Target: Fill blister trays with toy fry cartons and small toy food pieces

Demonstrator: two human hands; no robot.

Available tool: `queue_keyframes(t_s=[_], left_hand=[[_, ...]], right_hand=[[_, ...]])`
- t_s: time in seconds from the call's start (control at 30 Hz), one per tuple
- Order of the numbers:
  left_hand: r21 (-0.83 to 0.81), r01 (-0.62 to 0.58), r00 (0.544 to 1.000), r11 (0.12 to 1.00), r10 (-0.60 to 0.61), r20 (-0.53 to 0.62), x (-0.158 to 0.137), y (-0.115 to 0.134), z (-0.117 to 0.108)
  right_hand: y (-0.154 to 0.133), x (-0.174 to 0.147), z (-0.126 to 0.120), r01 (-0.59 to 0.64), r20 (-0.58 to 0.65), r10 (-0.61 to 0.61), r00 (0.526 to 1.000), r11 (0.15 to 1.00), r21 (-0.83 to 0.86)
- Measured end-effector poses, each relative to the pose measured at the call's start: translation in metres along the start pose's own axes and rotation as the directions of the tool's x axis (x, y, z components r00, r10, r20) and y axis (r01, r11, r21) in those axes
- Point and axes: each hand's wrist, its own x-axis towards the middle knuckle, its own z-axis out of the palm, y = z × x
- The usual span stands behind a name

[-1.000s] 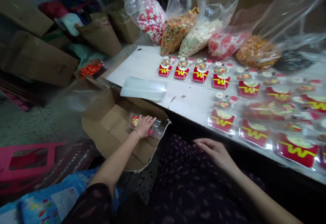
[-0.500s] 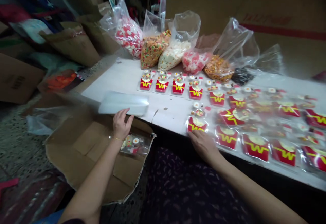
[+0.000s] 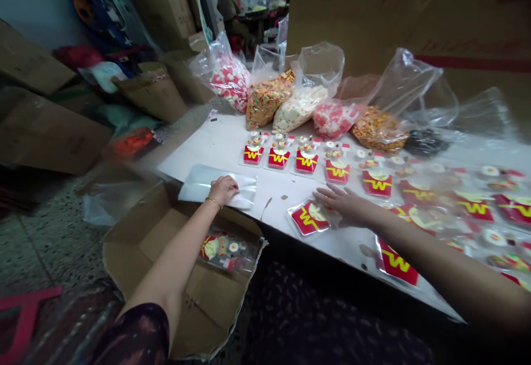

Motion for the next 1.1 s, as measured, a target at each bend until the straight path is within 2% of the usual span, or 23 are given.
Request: queue_keyframes(t_s=[0.17, 0.27, 0.37, 0.47, 0.53, 0.63, 0.7, 0.8, 0.87, 0.97, 1.03, 1.1], left_hand=[[-0.004, -0.011, 0.999, 1.0, 0.011, -0.05, -0.006, 0.011, -0.007], [-0.058, -0.139, 0.989, 0.989, 0.135, -0.067, -0.018, 0.035, -0.006], [-0.114, -0.32, 0.947, 0.941, 0.318, -0.03, -0.032, 0.071, 0.009], [-0.119, -0.386, 0.919, 0.915, 0.392, 0.029, -0.043, 0.103, 0.028], [-0.095, -0.366, 0.929, 0.926, 0.37, 0.028, -0.046, 0.119, 0.037], [-0.071, -0.293, 0.956, 0.953, 0.293, -0.016, -0.048, 0.134, 0.046], [-0.107, -0.266, 0.964, 0.958, 0.266, -0.021, -0.047, 0.139, 0.05], [-0.216, -0.256, 0.967, 0.942, 0.251, -0.05, -0.047, 0.14, 0.058], [-0.335, -0.262, 0.964, 0.905, 0.231, -0.128, -0.047, 0.135, 0.063], [-0.533, -0.282, 0.95, 0.798, 0.153, -0.273, -0.048, 0.126, 0.067], [-0.618, -0.288, 0.944, 0.732, 0.108, -0.313, -0.048, 0.122, 0.068], [-0.668, -0.283, 0.947, 0.689, 0.091, -0.308, -0.047, 0.12, 0.067]], right_hand=[[-0.01, 0.01, -0.008, -0.048, -0.005, 0.048, 0.999, 0.999, -0.007], [-0.014, 0.002, -0.014, -0.155, -0.082, 0.164, 0.983, 0.982, 0.108], [-0.022, -0.011, -0.016, -0.318, -0.201, 0.38, 0.903, 0.905, 0.284], [-0.042, -0.024, -0.011, -0.442, -0.209, 0.547, 0.811, 0.806, 0.394], [-0.057, -0.031, -0.007, -0.49, -0.183, 0.581, 0.793, 0.787, 0.375], [-0.074, -0.04, -0.001, -0.547, -0.172, 0.588, 0.79, 0.803, 0.235], [-0.08, -0.046, 0.0, -0.593, -0.161, 0.61, 0.776, 0.792, 0.144], [-0.085, -0.054, -0.002, -0.614, -0.139, 0.621, 0.771, 0.784, 0.092], [-0.087, -0.058, -0.002, -0.615, -0.142, 0.621, 0.771, 0.784, 0.09], [-0.087, -0.061, -0.001, -0.641, -0.148, 0.645, 0.75, 0.764, 0.082], [-0.087, -0.06, 0.002, -0.638, -0.152, 0.641, 0.752, 0.767, 0.076], [-0.089, -0.059, 0.005, -0.603, -0.169, 0.604, 0.779, 0.795, 0.062]])
